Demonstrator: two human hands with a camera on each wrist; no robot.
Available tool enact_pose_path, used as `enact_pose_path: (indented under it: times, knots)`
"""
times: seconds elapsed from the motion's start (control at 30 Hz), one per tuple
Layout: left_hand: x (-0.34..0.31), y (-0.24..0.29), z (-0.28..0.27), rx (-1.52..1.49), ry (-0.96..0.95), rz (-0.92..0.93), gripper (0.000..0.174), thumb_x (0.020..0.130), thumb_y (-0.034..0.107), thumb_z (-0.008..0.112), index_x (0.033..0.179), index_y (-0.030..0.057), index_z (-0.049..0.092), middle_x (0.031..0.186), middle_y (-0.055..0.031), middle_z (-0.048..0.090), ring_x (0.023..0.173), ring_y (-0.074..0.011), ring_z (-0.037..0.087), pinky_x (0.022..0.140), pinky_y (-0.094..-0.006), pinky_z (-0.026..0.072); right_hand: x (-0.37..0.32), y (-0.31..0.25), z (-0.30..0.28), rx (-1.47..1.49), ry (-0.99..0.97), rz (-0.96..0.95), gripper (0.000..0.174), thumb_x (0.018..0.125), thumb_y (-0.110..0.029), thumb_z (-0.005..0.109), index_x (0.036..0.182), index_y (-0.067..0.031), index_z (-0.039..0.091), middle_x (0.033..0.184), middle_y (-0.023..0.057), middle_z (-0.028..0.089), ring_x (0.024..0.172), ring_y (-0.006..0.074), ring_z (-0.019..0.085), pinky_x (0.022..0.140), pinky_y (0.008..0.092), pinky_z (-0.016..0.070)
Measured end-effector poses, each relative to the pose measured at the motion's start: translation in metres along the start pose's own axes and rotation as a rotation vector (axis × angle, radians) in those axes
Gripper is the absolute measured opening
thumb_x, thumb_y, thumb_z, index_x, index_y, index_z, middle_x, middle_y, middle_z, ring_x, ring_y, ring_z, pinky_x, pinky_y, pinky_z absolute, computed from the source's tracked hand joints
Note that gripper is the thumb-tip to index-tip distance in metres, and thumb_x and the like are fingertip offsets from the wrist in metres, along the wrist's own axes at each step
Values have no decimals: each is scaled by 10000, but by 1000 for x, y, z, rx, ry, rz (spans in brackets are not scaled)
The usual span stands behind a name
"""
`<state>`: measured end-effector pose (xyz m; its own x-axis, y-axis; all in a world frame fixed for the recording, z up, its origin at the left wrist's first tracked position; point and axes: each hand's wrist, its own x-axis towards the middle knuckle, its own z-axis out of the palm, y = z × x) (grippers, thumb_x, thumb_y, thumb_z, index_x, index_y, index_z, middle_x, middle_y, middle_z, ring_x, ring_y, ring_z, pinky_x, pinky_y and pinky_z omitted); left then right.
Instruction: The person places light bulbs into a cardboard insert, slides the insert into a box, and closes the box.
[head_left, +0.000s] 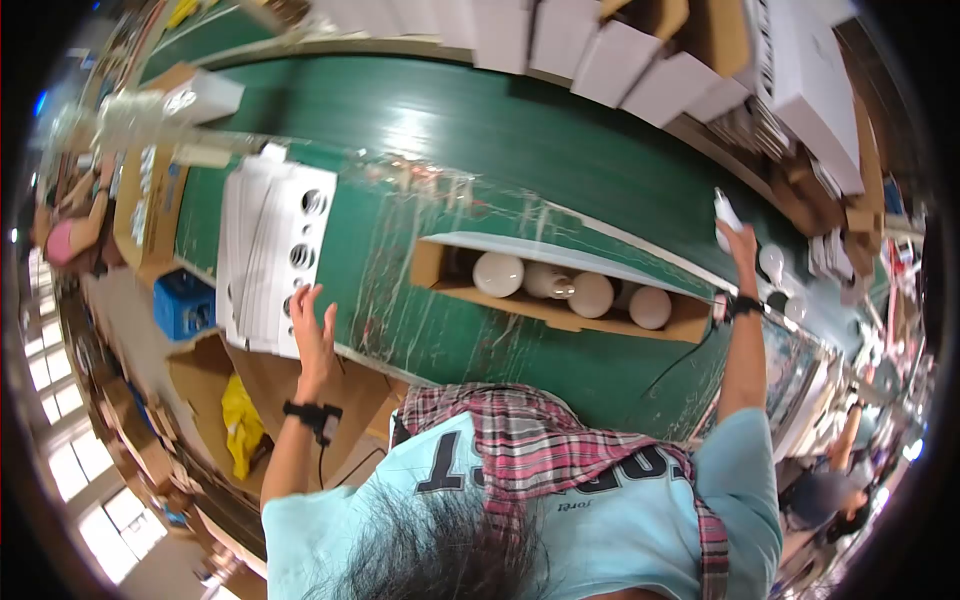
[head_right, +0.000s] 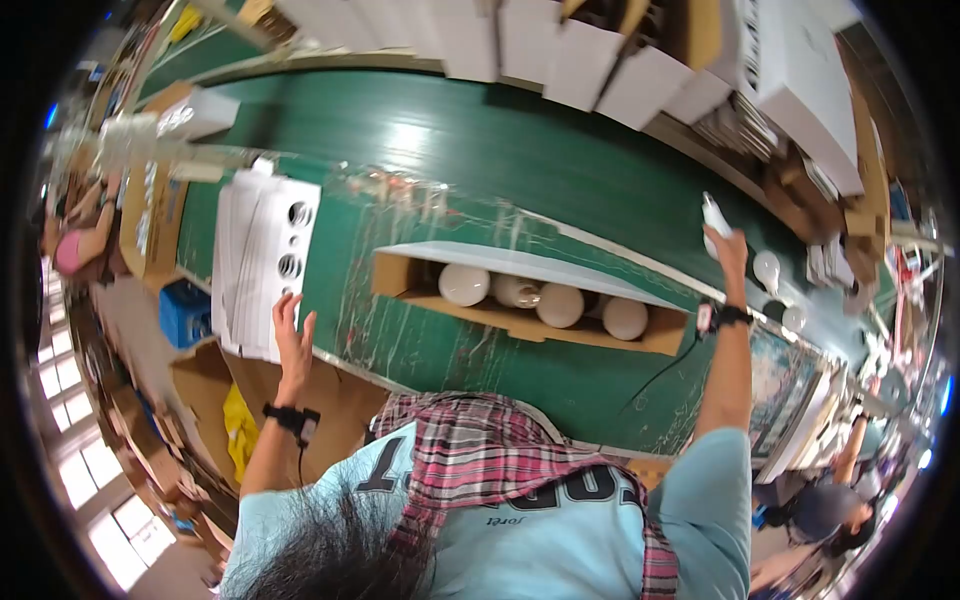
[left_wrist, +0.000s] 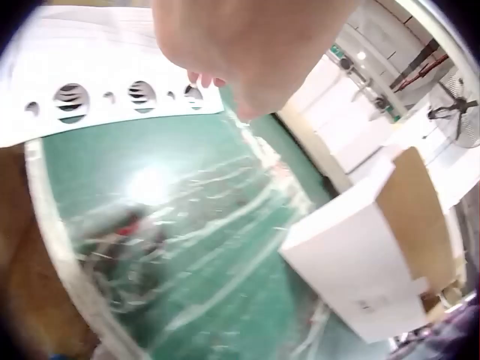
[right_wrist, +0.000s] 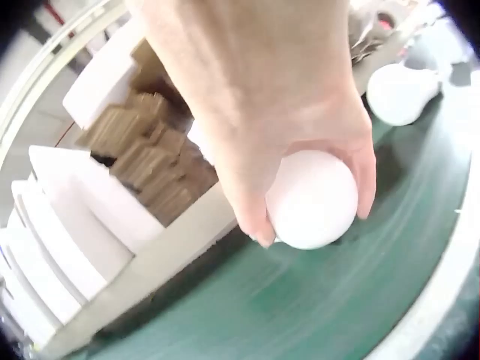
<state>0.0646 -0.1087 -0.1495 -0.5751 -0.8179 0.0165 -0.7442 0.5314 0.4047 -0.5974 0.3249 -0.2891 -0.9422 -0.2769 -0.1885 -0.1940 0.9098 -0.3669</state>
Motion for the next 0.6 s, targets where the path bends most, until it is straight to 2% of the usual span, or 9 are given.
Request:
enact_pose_path:
  times: [0.07, 0.1, 0.17, 0.23, 0.33, 0.43, 0.47, 0.5, 0.6]
  knots:
    - [-23, -73, 15, 241, 15, -75, 657, 747, 98, 738, 1291, -36, 394, 1325, -275, 365, 1231, -426, 361, 1027, -466, 323, -30, 10, -11, 257, -116, 98, 692, 693, -523, 733, 1010, 73, 580, 863, 149, 620, 736, 220, 642, 558, 328, 488]
    - [-33, -99, 20, 368, 33, -111, 800, 694, 145, 789, 1338, -25, 346, 1362, -286, 331, 1267, -438, 329, 1041, -479, 299, -56, 2, -22, 357, -86, 173, 743, 710, -524, 716, 1101, 81, 534, 908, 144, 608, 744, 224, 632, 558, 319, 491]
    - [-49, -132, 20, 496, 24, -156, 917, 659, 165, 812, 1389, -5, 285, 1427, -263, 273, 1318, -422, 281, 1057, -476, 278, -94, 3, -39, 448, -68, 290, 777, 721, -515, 716, 1208, 44, 483, 1009, 126, 590, 802, 196, 613, 595, 300, 494]
    - [-58, -147, 15, 505, -20, -168, 965, 637, 168, 821, 1407, 3, 263, 1452, -243, 248, 1338, -408, 260, 1068, -470, 262, -136, -7, -63, 498, -40, 310, 898, 713, -501, 740, 1314, 54, 369, 1102, 160, 560, 883, 208, 601, 660, 310, 486]
    - [-66, -153, 12, 537, -22, -104, 1005, 616, 166, 829, 1419, 13, 246, 1473, -218, 228, 1349, -391, 254, 1078, -466, 249, -188, -26, -96, 698, -25, 269, 826, 763, -434, 733, 1335, 35, 366, 1161, 148, 545, 924, 213, 595, 697, 335, 501]
    - [-77, -153, 10, 588, -22, -78, 965, 650, 230, 804, 1417, 6, 262, 1469, -222, 257, 1359, -374, 250, 1088, -469, 231, -221, -31, -114, 832, 162, 295, 735, 812, -373, 710, 1336, 19, 375, 1153, 128, 554, 949, 222, 595, 736, 359, 519]
    - [-82, -155, 9, 583, -39, -83, 945, 669, 246, 790, 1417, 1, 267, 1469, -225, 263, 1361, -371, 250, 1091, -467, 229, -234, -41, -126, 929, 77, 194, 691, 845, -333, 686, 1347, 25, 374, 1185, 134, 535, 1001, 228, 586, 775, 373, 530]
    - [-81, -154, 14, 560, -58, -66, 927, 687, 263, 776, 1417, -4, 272, 1468, -227, 270, 1362, -369, 249, 1094, -465, 228, -237, -39, -126, 924, 165, 252, 654, 854, -311, 676, 1351, 7, 396, 1190, 130, 530, 1029, 252, 579, 820, 379, 521]
    - [-90, -169, 24, 612, -1, 76, 806, 761, 266, 705, 1403, -31, 318, 1455, -245, 302, 1358, -376, 261, 1129, -428, 196, -266, -60, -141, 273, 258, -151, 515, 842, -229, 677, 1287, -48, 491, 1120, 103, 569, 982, 217, 582, 851, 324, 489]
